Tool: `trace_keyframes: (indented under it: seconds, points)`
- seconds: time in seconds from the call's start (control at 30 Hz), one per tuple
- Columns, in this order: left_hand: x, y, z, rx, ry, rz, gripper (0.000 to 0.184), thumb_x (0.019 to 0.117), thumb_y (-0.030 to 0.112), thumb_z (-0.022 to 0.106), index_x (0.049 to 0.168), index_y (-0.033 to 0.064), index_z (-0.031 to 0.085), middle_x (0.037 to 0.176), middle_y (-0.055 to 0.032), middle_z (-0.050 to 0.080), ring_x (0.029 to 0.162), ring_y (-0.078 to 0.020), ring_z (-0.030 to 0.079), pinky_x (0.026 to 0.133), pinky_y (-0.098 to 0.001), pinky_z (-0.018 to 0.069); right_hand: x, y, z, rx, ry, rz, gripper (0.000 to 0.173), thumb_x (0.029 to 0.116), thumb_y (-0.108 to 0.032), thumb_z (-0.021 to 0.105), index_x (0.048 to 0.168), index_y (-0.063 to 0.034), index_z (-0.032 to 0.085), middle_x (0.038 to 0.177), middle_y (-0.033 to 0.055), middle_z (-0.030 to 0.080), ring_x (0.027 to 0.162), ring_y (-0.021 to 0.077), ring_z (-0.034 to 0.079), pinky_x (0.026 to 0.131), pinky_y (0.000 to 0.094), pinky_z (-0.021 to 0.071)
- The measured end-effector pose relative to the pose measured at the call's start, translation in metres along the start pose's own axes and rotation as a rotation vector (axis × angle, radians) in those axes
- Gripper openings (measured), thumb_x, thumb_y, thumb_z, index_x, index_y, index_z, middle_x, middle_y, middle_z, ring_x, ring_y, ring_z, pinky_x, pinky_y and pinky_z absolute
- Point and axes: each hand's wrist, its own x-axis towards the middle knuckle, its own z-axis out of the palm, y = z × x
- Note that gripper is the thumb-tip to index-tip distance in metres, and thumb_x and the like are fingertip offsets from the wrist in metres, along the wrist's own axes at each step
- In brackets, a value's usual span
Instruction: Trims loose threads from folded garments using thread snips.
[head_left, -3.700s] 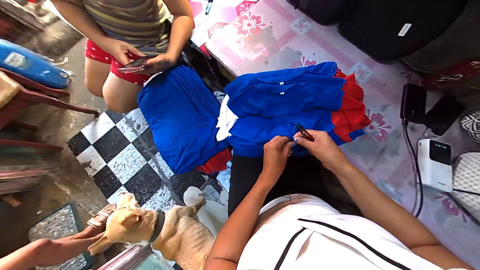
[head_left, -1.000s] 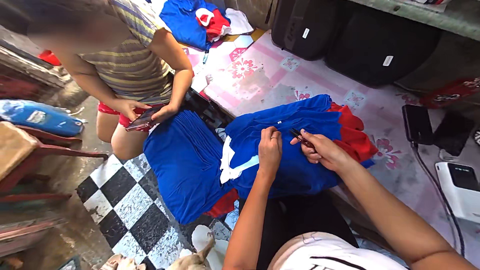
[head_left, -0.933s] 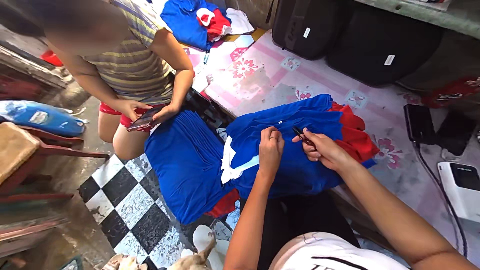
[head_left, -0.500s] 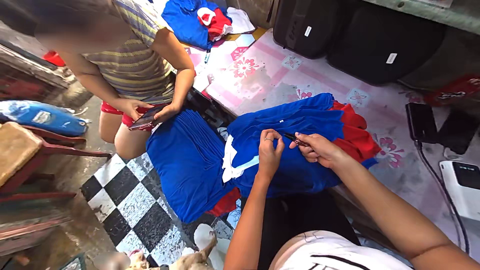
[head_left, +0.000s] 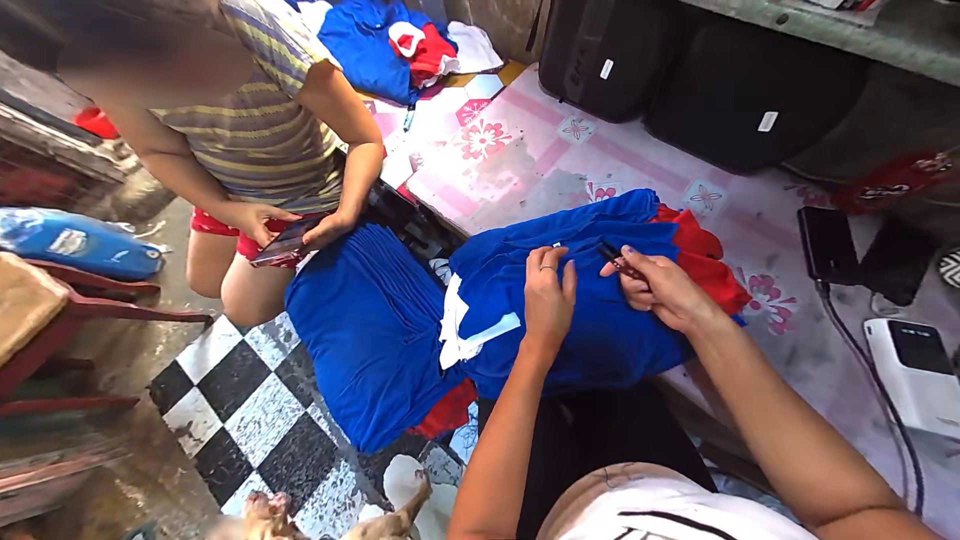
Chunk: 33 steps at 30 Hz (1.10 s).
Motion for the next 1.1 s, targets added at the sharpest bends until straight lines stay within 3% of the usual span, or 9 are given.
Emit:
trace_keyframes:
  seconds: [0.17,0.4,0.73,0.87,0.97,1.1]
  points:
    - [0.011,-0.01,0.016,0.083,-0.083,0.109,0.018,0.0926,0.007,0.071,0.107,-0.0021,0.076,0.11,-0.0208,0.07,0.106,-0.0364,0.066,0.093,-0.0459,0.0551,0.002,0.002,-0.008,0.051,0.013,0.011,0.05,0.1139,-0.033,0.025,0.1,-0.0065,0.066,0.054,-0.0112,0.037,0.04,-0.0024,0.03,0.04,0.0132,0.0278]
    - [0.006,-0.019,0.027,0.182,-0.026,0.173,0.012,0.0942,0.002,0.065,0.094,-0.0012,0.077,0.108,-0.018,0.072,0.105,-0.0352,0.068,0.09,-0.0448,0.057,0.005,0.011,-0.007,0.047,0.033,0.011,0.05,0.1139,-0.033,0.026,0.102,-0.0058,0.066,0.055,-0.0109,0.038,0.041,-0.0018,0.031,0.041,0.0134,0.0293]
    - [-0.004,-0.028,0.015,-0.002,-0.062,0.161,0.016,0.0996,-0.001,0.053,0.098,-0.0087,0.067,0.113,-0.0236,0.066,0.113,-0.0365,0.065,0.098,-0.0436,0.0542,-0.009,0.007,0.001,0.006,-0.03,0.117,0.047,0.1138,-0.032,0.028,0.1,-0.007,0.066,0.054,-0.0118,0.037,0.04,-0.0021,0.031,0.04,0.0135,0.0282]
    - [0.003,-0.02,0.021,0.114,-0.061,0.144,0.019,0.0986,0.005,0.061,0.11,-0.005,0.072,0.116,-0.022,0.068,0.111,-0.0362,0.067,0.093,-0.045,0.0568,-0.004,0.006,0.004,0.017,0.033,0.097,0.047,0.1139,-0.031,0.029,0.1,-0.006,0.066,0.053,-0.0111,0.036,0.04,-0.0017,0.029,0.039,0.0139,0.0266]
    - [0.008,-0.02,0.029,0.258,-0.015,0.225,0.012,0.0953,0.004,0.065,0.097,-0.0013,0.076,0.103,-0.0174,0.07,0.098,-0.033,0.069,0.081,-0.042,0.0593,-0.001,0.009,0.003,0.011,0.07,0.084,0.047,0.114,-0.033,0.029,0.1,-0.0058,0.066,0.054,-0.0105,0.037,0.041,-0.0009,0.03,0.04,0.0144,0.0279]
    - [0.003,-0.027,0.032,0.283,0.038,0.318,0.012,0.0934,0.001,0.064,0.091,-0.0022,0.075,0.102,-0.016,0.074,0.098,-0.032,0.072,0.082,-0.0401,0.0605,-0.001,0.013,-0.001,0.02,0.066,0.073,0.048,0.1141,-0.032,0.028,0.103,-0.0054,0.066,0.054,-0.0111,0.037,0.041,-0.0011,0.031,0.04,0.0144,0.0291]
